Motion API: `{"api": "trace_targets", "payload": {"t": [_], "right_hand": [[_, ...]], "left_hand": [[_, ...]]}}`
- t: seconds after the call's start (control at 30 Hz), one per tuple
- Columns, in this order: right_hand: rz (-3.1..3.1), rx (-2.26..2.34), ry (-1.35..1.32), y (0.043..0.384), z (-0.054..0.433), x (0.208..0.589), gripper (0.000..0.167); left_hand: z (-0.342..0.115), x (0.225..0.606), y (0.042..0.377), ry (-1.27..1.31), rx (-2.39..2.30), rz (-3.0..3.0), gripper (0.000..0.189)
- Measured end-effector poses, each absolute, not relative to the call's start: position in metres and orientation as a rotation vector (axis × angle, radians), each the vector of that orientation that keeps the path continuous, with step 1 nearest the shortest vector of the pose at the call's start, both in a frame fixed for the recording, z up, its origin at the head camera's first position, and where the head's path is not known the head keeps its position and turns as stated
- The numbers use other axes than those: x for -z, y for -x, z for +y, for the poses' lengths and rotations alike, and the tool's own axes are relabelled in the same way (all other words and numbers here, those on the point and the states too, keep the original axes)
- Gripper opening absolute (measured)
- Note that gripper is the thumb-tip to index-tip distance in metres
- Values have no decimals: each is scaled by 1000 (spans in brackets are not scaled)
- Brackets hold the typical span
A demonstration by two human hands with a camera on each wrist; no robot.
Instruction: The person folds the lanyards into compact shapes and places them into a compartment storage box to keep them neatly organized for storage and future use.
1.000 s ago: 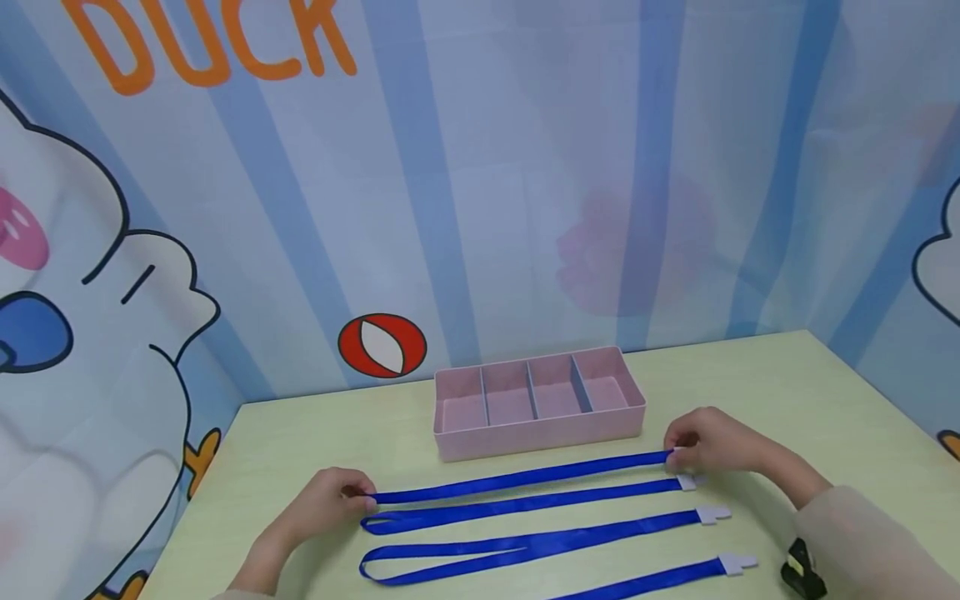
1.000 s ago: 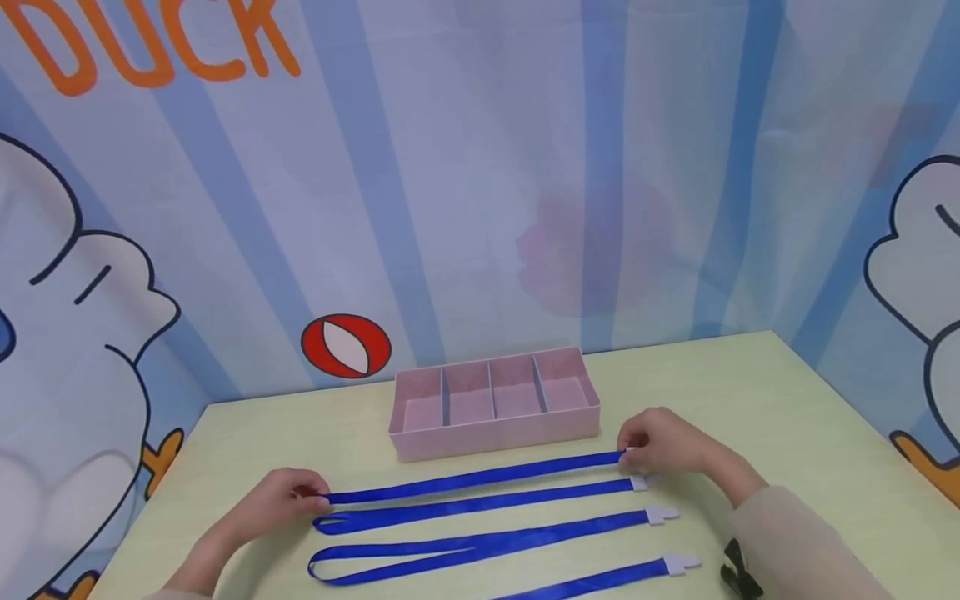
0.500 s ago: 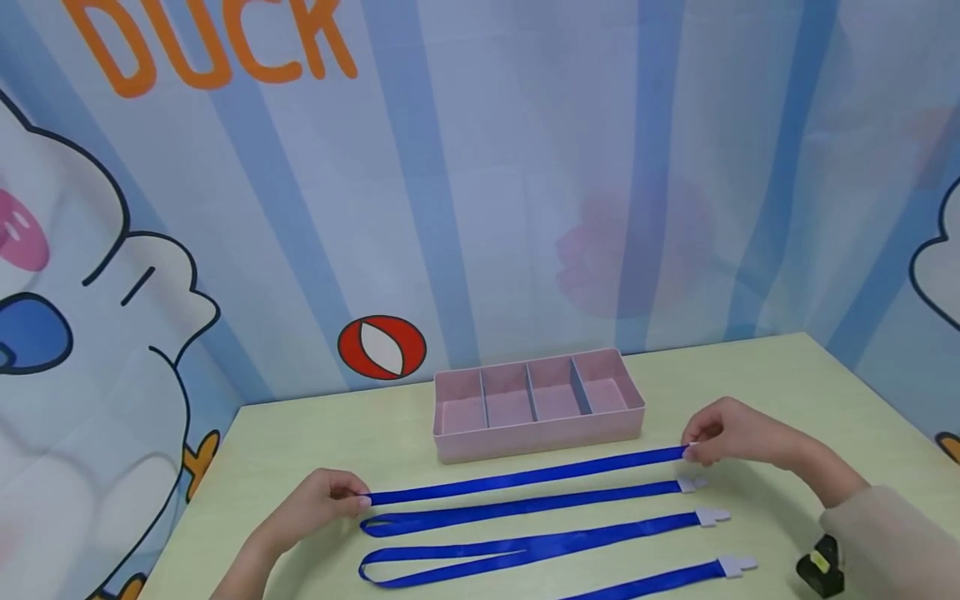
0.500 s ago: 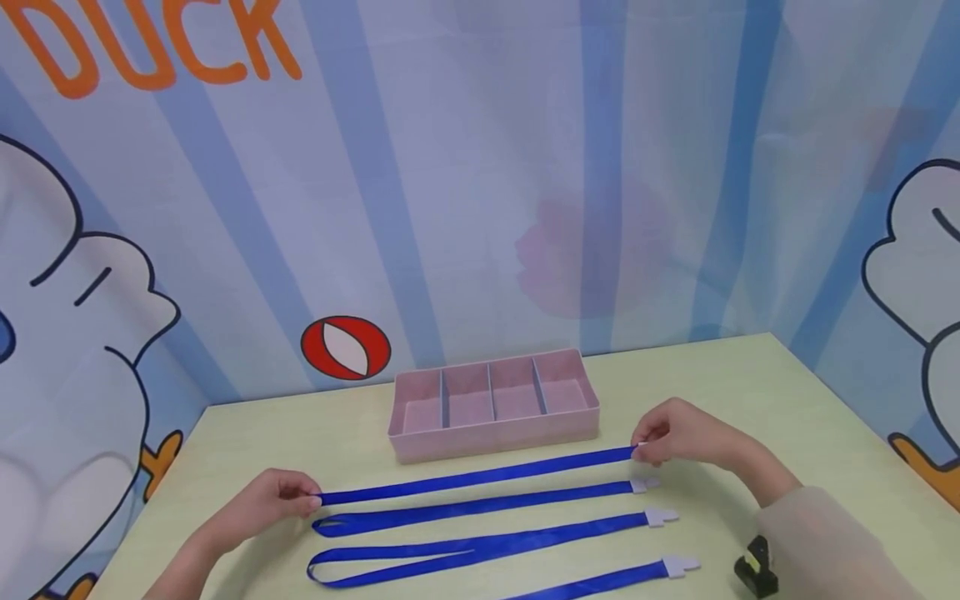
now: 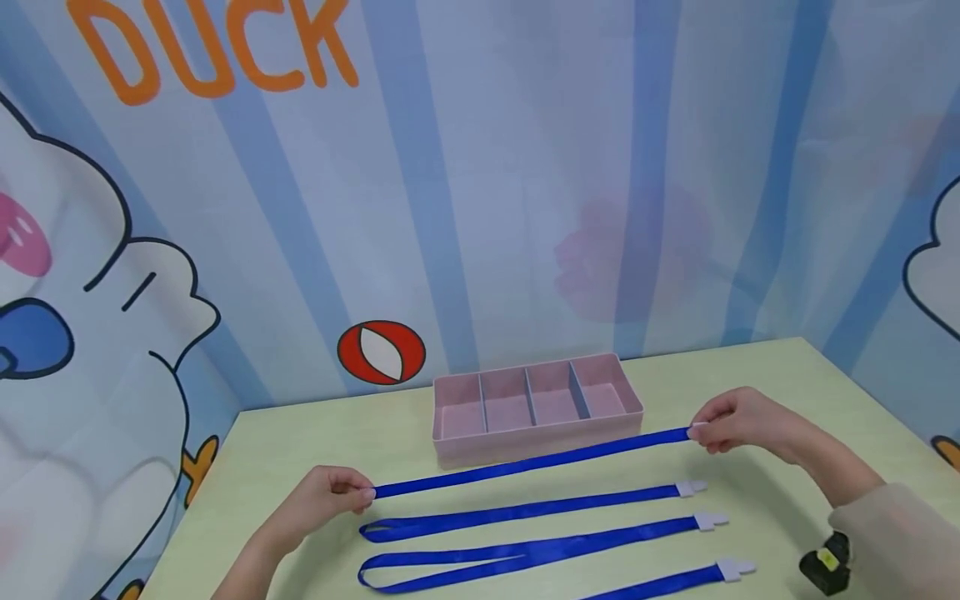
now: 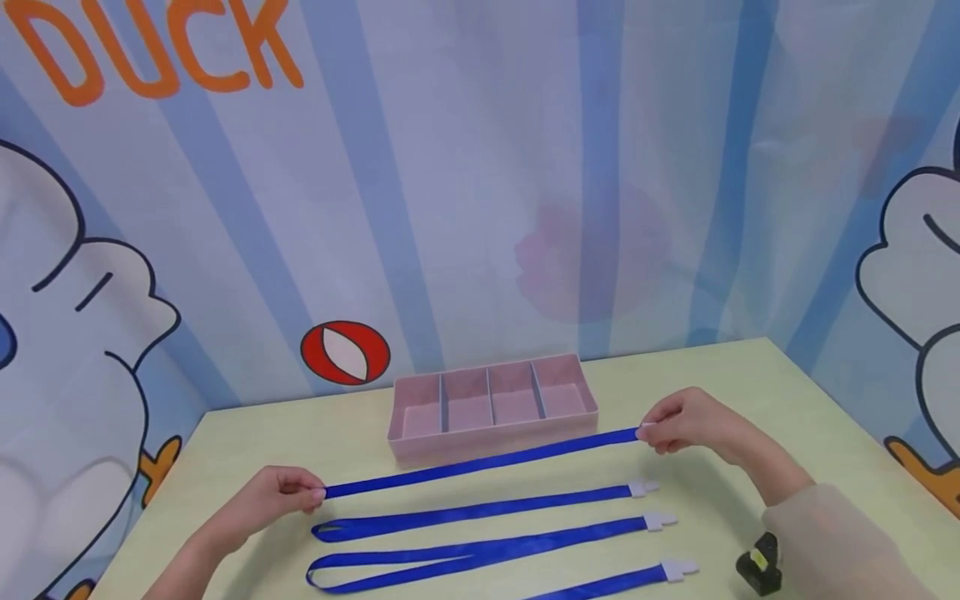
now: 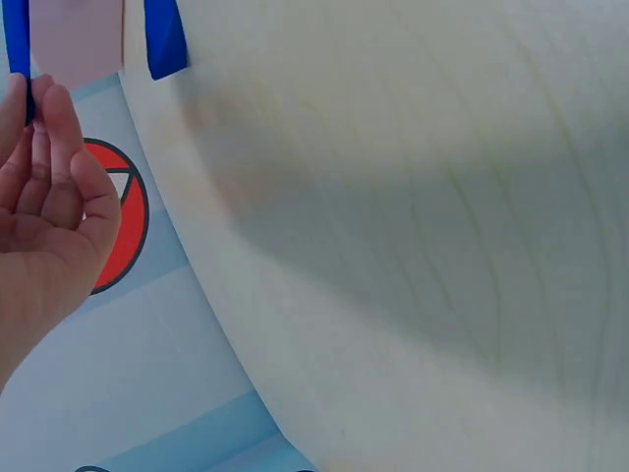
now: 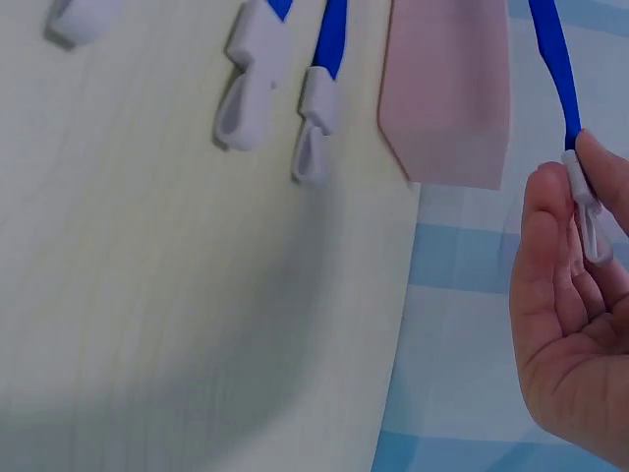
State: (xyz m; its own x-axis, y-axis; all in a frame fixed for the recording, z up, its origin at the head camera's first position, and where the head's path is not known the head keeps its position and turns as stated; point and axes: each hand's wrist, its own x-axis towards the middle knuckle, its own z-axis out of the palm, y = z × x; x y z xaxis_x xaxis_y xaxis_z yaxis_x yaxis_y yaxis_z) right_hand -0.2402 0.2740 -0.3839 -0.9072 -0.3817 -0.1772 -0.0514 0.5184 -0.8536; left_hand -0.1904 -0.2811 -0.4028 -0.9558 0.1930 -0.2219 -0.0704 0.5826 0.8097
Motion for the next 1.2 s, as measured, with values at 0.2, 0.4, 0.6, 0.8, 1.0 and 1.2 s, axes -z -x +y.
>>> {"api": "trace_targets", "payload": {"t": [0.2, 0.4, 0.6, 0.8, 1.0, 1.2], "right_hand": [[2279, 1443, 393, 240, 282, 369, 33], [2113, 1547, 501, 238, 286, 356, 17], [2023, 1585, 598, 236, 277, 344, 21], [2052, 1584, 520, 231, 260, 332, 17], [2021, 1602, 515, 227, 244, 324, 16], [1973, 1631, 534, 223, 231, 318, 16]], "left_hand": [[-278, 393, 188, -37, -1344, 2516, 32], [-268, 379, 185, -54, -1407, 2462, 36], [-248, 369, 186, -24, -1436, 2481, 31], [-226, 357, 187, -56, -1517, 2423, 30], [-206, 347, 185, -141, -1634, 2315, 31], [-187, 338, 183, -151, -1699, 2283, 31]]}}
